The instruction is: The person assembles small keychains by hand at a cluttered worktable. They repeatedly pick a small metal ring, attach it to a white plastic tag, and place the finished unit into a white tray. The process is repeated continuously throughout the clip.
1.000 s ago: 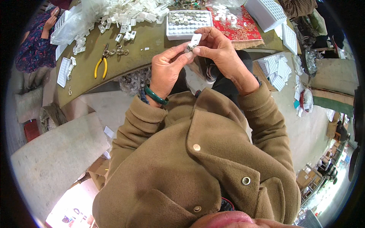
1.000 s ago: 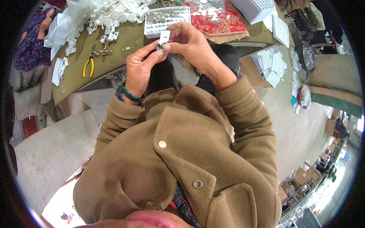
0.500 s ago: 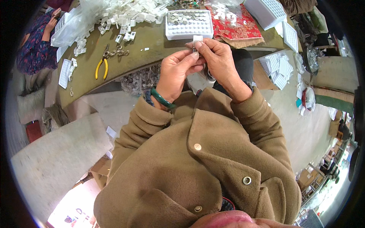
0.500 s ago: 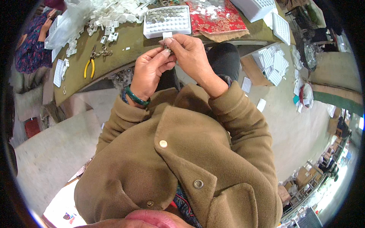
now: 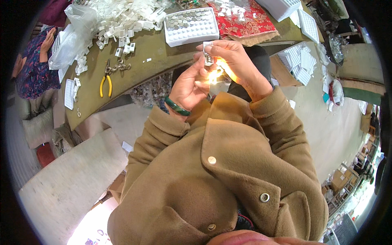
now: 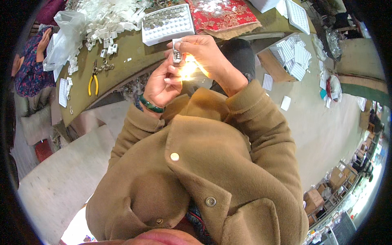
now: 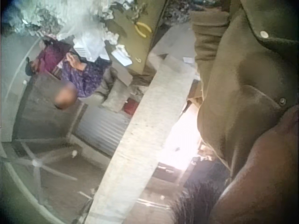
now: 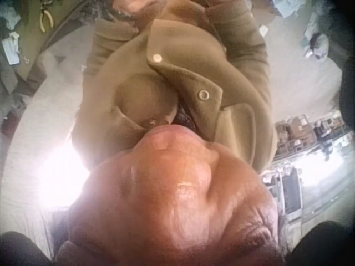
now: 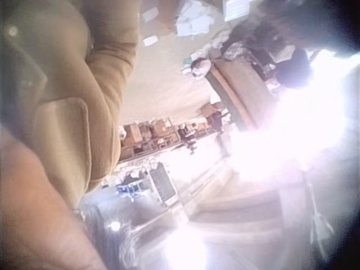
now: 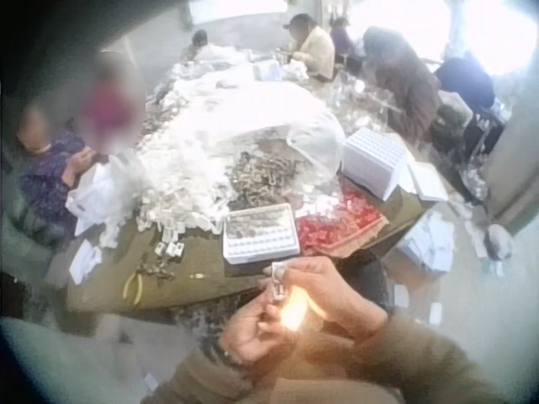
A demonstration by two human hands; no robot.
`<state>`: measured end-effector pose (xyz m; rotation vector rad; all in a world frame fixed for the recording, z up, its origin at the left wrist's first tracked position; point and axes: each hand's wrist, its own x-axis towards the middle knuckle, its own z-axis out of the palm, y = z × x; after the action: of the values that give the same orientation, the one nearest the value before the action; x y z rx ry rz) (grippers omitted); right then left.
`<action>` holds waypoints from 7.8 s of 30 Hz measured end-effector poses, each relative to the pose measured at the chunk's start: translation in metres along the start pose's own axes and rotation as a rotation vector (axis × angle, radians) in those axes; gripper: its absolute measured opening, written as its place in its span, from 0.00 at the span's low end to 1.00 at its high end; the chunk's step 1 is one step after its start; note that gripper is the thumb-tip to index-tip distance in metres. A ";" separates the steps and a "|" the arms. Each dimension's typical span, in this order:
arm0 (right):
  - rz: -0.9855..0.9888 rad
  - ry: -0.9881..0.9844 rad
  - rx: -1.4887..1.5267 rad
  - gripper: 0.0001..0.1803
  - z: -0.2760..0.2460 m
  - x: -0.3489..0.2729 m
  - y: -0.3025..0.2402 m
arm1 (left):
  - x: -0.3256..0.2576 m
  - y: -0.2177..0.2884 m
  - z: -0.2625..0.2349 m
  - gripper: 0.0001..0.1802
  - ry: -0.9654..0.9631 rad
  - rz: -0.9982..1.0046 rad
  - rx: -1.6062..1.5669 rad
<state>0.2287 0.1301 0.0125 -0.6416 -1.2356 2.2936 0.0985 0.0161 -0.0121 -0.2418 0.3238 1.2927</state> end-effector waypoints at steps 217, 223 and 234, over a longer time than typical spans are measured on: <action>-0.109 0.101 0.114 0.07 0.015 0.023 0.004 | 0.009 0.218 0.003 0.17 0.551 1.014 2.781; -0.257 0.101 0.105 0.07 0.004 0.017 0.015 | -0.001 0.236 0.011 0.20 0.461 0.921 2.422; -0.200 0.148 0.006 0.09 0.014 0.012 0.023 | 0.016 0.267 0.015 0.25 0.697 0.845 2.056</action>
<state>0.2066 0.1167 -0.0028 -0.6430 -1.1675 2.0475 -0.1535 0.1050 -0.0029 1.3531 2.2757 0.9830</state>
